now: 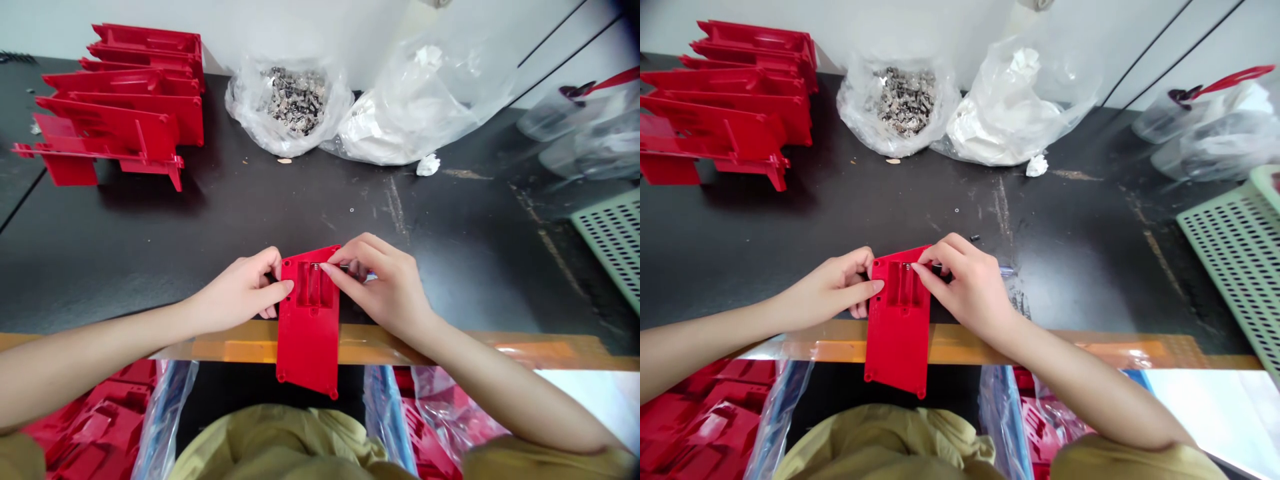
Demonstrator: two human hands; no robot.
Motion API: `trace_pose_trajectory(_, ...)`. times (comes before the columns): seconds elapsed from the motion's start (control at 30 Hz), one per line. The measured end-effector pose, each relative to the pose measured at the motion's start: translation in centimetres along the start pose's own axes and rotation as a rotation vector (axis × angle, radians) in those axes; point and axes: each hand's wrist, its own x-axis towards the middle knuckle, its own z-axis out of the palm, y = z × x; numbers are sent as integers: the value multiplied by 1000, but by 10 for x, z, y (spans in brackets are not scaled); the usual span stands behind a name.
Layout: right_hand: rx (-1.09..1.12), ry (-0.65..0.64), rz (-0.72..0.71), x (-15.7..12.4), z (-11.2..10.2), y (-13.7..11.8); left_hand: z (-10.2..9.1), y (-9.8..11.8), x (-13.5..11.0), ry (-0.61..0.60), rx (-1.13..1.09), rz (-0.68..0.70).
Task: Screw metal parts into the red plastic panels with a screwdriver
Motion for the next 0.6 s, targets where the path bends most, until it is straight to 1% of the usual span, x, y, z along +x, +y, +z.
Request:
trace_pose_trajectory(0.07,34,-10,16,0,1,1,2,3,0,55,33,-24)
trace_pose_trajectory(0.13,62,-13,27,-1,2,2,3,7,0,143,131,-1)
trace_pose_trajectory(0.2,94,-15,39,-2,4,2,3,11,2,261,326,82)
trace_pose_trajectory(0.27,126,-16,50,-2,7,1,2,16,6,332,521,177)
trace_pose_trajectory(0.33,144,-25,52,0,7,1,2,19,12,323,603,239)
trace_pose_trajectory(0.43,140,-41,33,5,-4,5,3,21,20,273,583,278)
trace_pose_trajectory(0.53,-3,-52,69,5,-30,21,6,19,23,258,481,305)
trace_pose_trajectory(0.6,-173,-123,107,-1,-49,37,7,17,22,245,394,312)
